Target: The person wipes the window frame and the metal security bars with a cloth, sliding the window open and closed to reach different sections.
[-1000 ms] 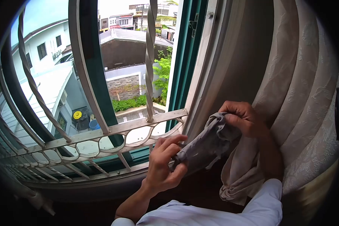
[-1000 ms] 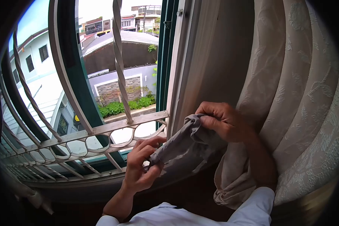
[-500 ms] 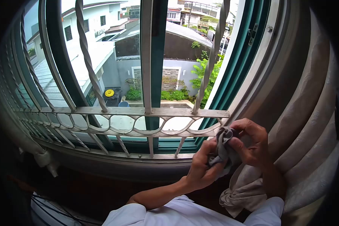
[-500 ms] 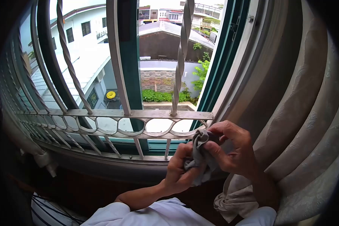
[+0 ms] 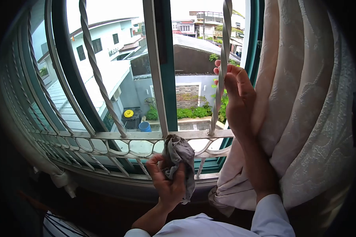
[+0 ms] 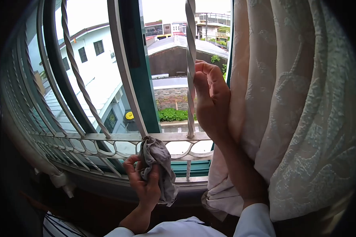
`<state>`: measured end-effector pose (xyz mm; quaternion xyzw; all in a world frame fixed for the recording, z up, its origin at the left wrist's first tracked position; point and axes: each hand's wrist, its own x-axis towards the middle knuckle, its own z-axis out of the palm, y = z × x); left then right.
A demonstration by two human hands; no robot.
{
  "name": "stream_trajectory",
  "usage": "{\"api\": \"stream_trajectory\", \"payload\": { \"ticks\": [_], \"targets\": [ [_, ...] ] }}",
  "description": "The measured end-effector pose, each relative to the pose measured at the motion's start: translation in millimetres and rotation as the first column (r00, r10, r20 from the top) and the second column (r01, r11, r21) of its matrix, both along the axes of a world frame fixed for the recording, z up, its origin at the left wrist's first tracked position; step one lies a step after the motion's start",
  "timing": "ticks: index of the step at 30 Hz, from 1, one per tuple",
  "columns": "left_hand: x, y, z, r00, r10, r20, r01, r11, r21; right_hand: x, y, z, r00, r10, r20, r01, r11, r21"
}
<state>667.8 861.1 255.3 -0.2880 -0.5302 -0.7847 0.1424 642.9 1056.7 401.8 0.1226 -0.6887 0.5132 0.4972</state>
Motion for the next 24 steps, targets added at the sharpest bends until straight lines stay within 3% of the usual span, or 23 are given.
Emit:
{"api": "stream_trajectory", "payload": {
  "ticks": [2, 4, 7, 8, 10, 12, 14, 15, 18, 20, 22, 23, 24],
  "targets": [
    [-6.2, -5.8, 8.6, 1.000, -0.002, 0.006, 0.002, 1.000, 0.030, -4.1, -2.6, 4.1, 0.965, 0.220, -0.144, -0.245, 0.950, -0.194],
    [-8.7, -11.5, 20.5, 0.997, -0.074, -0.015, 0.072, 0.993, -0.089, -14.6, 4.9, 16.2, 0.961, 0.249, -0.124, -0.275, 0.916, -0.293],
    [-21.7, -1.2, 63.0, 0.960, -0.241, -0.144, 0.218, 0.963, -0.160, -31.4, 14.0, 33.5, 0.895, 0.406, 0.184, -0.309, 0.863, -0.400],
    [-28.8, 7.6, 82.9, 0.956, -0.192, -0.220, 0.154, 0.972, -0.178, -38.1, 13.1, 34.0, 0.894, 0.409, 0.180, -0.315, 0.862, -0.396],
    [-38.5, 22.0, 128.0, 0.943, -0.135, -0.305, 0.079, 0.979, -0.189, -51.3, 13.0, 32.7, 0.740, 0.607, 0.289, -0.449, 0.766, -0.459],
    [-40.8, 30.5, 171.0, 0.980, -0.058, -0.190, -0.011, 0.941, -0.339, -64.2, 15.6, 27.9, 0.701, 0.655, 0.282, -0.527, 0.742, -0.414],
    [-45.1, 42.8, 191.9, 0.981, -0.013, -0.194, -0.050, 0.949, -0.312, -63.9, 12.7, 25.8, 0.557, 0.805, 0.202, -0.575, 0.550, -0.606],
    [-44.7, 47.3, 196.4, 0.981, 0.022, -0.191, -0.078, 0.954, -0.288, -61.4, 14.6, 24.8, 0.569, 0.789, 0.231, -0.591, 0.588, -0.553],
    [-47.8, 55.4, 192.8, 0.980, 0.050, -0.192, -0.093, 0.970, -0.226, -67.0, 19.2, 21.3, 0.479, 0.844, 0.243, -0.655, 0.527, -0.541],
    [-40.0, 54.7, 182.9, 0.981, 0.067, -0.180, -0.101, 0.977, -0.186, -73.9, 19.6, 21.1, 0.493, 0.826, 0.274, -0.634, 0.557, -0.536],
    [-35.4, 52.9, 171.0, 0.971, 0.161, -0.179, -0.214, 0.919, -0.331, -86.8, 22.9, 22.8, 0.505, 0.799, 0.328, -0.619, 0.600, -0.507],
    [-29.9, 48.5, 169.8, 0.981, 0.162, -0.108, -0.194, 0.862, -0.469, -94.3, 25.2, 21.3, 0.583, 0.693, 0.425, -0.589, 0.720, -0.366],
    [-30.9, 47.5, 160.0, 0.983, 0.145, -0.112, -0.182, 0.861, -0.475, -95.2, 20.0, 20.5, 0.624, 0.623, 0.471, -0.571, 0.776, -0.268]
  ]
}}
